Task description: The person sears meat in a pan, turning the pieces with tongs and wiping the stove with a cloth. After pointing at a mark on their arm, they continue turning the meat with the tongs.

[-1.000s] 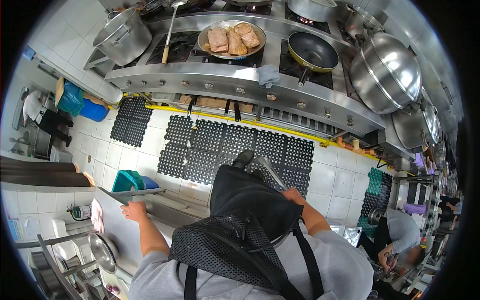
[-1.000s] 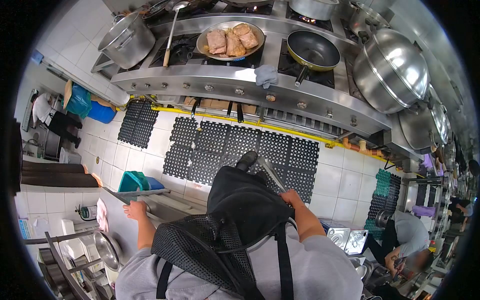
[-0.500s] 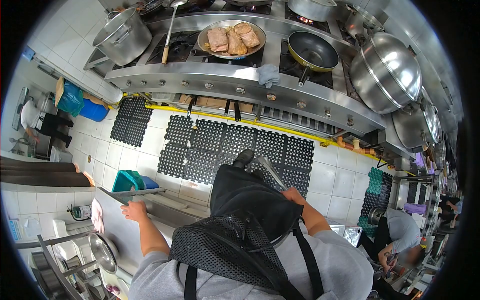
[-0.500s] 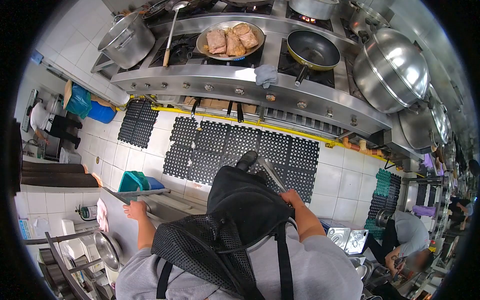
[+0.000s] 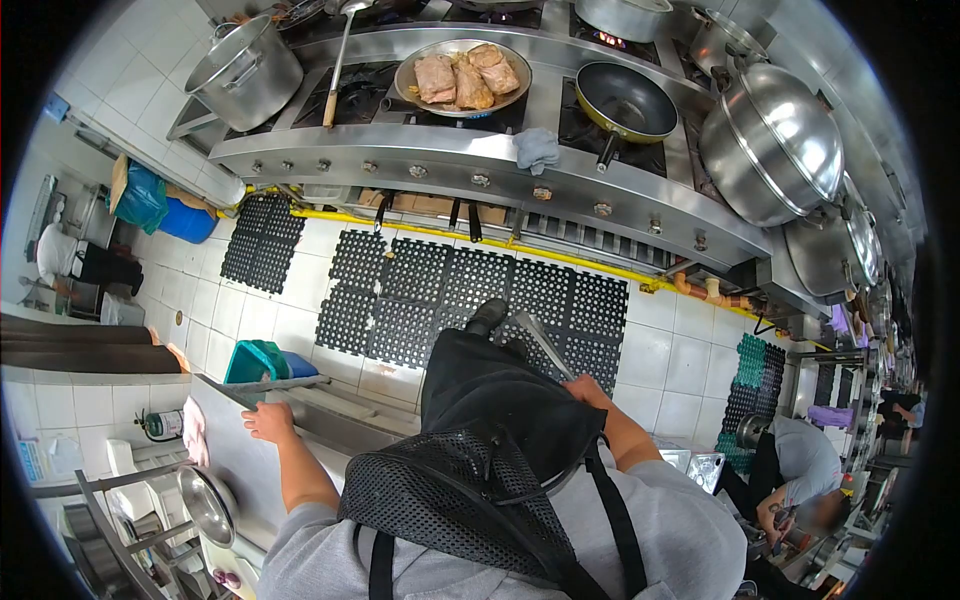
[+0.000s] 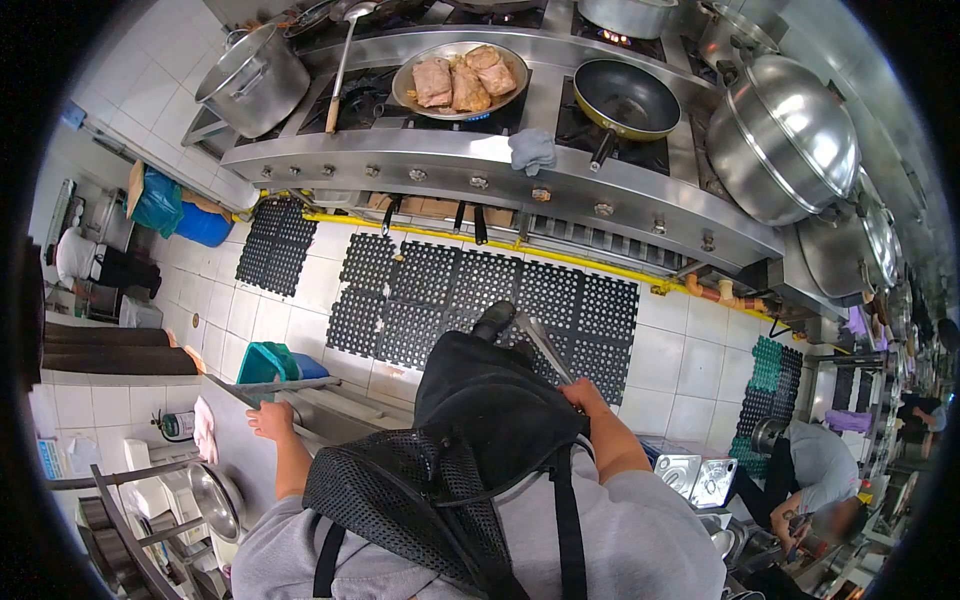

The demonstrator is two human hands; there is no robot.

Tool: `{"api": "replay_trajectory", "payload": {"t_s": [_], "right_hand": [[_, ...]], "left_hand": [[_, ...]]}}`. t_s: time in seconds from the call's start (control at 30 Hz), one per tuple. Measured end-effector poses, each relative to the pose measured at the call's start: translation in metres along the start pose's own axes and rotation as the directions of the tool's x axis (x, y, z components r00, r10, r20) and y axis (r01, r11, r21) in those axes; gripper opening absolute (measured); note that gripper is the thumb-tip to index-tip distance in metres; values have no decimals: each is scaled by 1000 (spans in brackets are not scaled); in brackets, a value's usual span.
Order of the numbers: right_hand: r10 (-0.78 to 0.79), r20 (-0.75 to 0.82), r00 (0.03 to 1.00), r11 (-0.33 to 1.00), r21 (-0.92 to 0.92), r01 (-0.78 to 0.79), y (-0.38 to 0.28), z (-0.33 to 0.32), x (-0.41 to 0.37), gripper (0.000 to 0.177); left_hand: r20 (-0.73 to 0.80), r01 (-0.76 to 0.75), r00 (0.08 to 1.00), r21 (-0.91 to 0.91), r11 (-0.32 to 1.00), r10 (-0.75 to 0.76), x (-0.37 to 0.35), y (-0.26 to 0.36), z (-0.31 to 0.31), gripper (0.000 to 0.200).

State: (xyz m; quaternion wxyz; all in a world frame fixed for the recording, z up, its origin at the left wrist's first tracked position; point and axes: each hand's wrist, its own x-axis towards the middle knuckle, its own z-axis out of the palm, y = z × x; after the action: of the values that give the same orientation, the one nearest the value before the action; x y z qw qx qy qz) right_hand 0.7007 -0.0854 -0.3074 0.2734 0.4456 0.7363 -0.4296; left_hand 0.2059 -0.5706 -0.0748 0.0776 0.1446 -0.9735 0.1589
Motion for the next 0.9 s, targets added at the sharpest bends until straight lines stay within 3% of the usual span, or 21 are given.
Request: {"api": "replay_trajectory", "payload": {"t_s": [0.2,0.27,0.5,0.57,0.67,0.9], "right_hand": [[54,-21,998,998,23,-54,-16,-10,-16,53],[235,-39,971,966,123,-229,-37,-23,-36,54],[237,-18,971,966,114,-234,-33,-19,-28,58],[144,-27,989,990,7,-143,-5,-1,0,63],[133,2,991,991,-22,-133,2,4,9,66],[91,12,996,996,-3,-91,9,7,14,63]], "left_hand": [[-8,-1,1000,2,1000,1,0,0,1,29],[-8,0,1000,3,1000,0,0,0,1,29],[-1,10,1000,1,1000,-10,-1,1,-2,29],[4,13,1000,7,1000,-13,-2,2,-5,29],[13,16,1000,11,1000,-16,-3,3,-9,30],[4,4,1000,13,1000,-4,-4,2,-8,30]]}}
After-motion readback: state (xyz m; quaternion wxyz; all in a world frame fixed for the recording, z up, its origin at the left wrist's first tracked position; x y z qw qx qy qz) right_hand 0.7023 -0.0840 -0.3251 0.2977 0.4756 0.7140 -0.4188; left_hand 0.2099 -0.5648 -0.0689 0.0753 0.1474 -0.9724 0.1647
